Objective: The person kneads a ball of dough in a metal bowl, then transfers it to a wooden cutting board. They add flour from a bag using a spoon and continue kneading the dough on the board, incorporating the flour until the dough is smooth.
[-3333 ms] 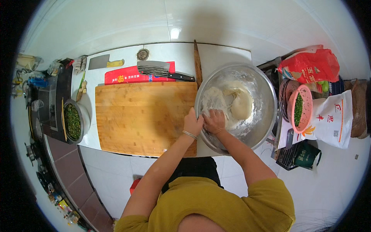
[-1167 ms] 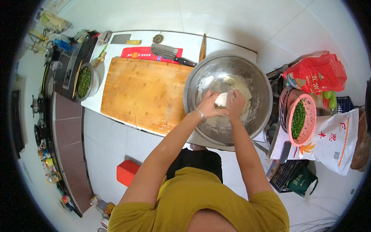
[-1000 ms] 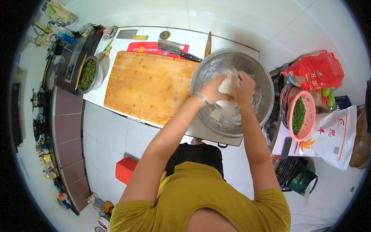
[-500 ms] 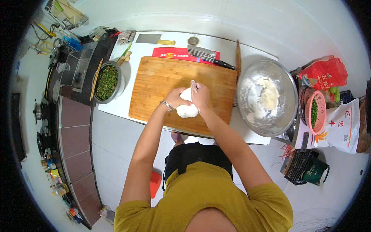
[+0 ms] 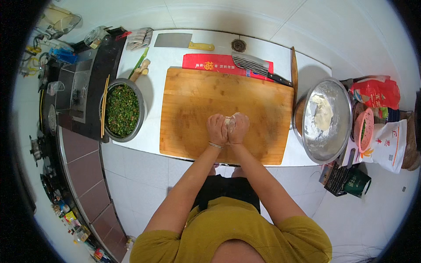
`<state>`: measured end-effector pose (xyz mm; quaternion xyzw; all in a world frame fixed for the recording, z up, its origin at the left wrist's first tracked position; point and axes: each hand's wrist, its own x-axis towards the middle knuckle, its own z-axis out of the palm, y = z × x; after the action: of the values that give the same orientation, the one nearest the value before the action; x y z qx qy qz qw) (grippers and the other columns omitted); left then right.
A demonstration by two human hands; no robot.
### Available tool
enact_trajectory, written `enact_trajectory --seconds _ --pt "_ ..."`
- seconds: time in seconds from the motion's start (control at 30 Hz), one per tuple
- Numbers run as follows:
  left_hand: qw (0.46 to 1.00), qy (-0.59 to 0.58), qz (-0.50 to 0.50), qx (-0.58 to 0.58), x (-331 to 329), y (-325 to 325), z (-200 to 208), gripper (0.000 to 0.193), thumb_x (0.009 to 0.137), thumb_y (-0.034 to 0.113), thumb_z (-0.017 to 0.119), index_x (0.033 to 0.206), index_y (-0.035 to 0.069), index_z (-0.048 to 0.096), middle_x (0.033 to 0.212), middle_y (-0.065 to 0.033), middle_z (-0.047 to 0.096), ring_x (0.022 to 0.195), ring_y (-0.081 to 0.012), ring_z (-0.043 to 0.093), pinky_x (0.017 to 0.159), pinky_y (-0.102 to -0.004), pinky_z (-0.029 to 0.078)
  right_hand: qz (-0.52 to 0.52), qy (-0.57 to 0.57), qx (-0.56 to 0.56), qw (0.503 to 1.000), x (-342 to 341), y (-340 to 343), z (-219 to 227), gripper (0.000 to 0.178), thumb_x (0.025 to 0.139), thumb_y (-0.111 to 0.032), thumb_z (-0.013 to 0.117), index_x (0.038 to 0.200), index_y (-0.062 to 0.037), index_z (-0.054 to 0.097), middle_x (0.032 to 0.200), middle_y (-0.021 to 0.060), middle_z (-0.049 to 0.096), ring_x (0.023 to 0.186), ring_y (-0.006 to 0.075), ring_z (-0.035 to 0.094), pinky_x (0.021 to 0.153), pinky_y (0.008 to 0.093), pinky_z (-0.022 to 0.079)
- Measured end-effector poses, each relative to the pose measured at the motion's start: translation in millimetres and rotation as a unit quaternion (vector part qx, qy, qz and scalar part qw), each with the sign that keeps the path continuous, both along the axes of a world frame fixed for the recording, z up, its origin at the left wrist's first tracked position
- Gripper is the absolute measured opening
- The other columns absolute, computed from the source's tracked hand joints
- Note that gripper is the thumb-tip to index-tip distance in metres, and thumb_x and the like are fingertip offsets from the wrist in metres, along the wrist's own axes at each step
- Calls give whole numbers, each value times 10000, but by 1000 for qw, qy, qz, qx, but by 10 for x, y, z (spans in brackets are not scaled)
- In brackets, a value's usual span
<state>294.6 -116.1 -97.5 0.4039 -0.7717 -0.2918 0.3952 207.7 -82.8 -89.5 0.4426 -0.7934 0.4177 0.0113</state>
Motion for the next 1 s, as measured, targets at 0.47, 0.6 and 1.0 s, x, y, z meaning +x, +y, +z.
enact_trajectory --seconds 0.47,0.6,1.0 --pt "980 -64 -34 186 -290 -696 116 370 904 291 386 718 40 584 739 -179 600 686 -325 564 642 -404 437 -97 -277 250 923 -457 -625 18 558 906 -426 393 604 9 569 629 199 582 587 348 539 595 422 420" --pt "905 -32 13 424 -244 -598 447 336 895 281 425 737 33 588 749 -171 592 718 -330 552 666 -413 429 -141 -518 113 836 -345 -421 417 553 891 -435 432 600 22 544 651 208 568 629 336 542 607 445 395" --pt "997 -70 -35 12 -52 -87 17 281 885 236 421 996 11 548 995 -179 510 924 -368 460 821 -455 358 7 10 74 997 -12 67 72 257 825 -288 460 793 -44 535 800 146 522 778 342 477 724 442 355"
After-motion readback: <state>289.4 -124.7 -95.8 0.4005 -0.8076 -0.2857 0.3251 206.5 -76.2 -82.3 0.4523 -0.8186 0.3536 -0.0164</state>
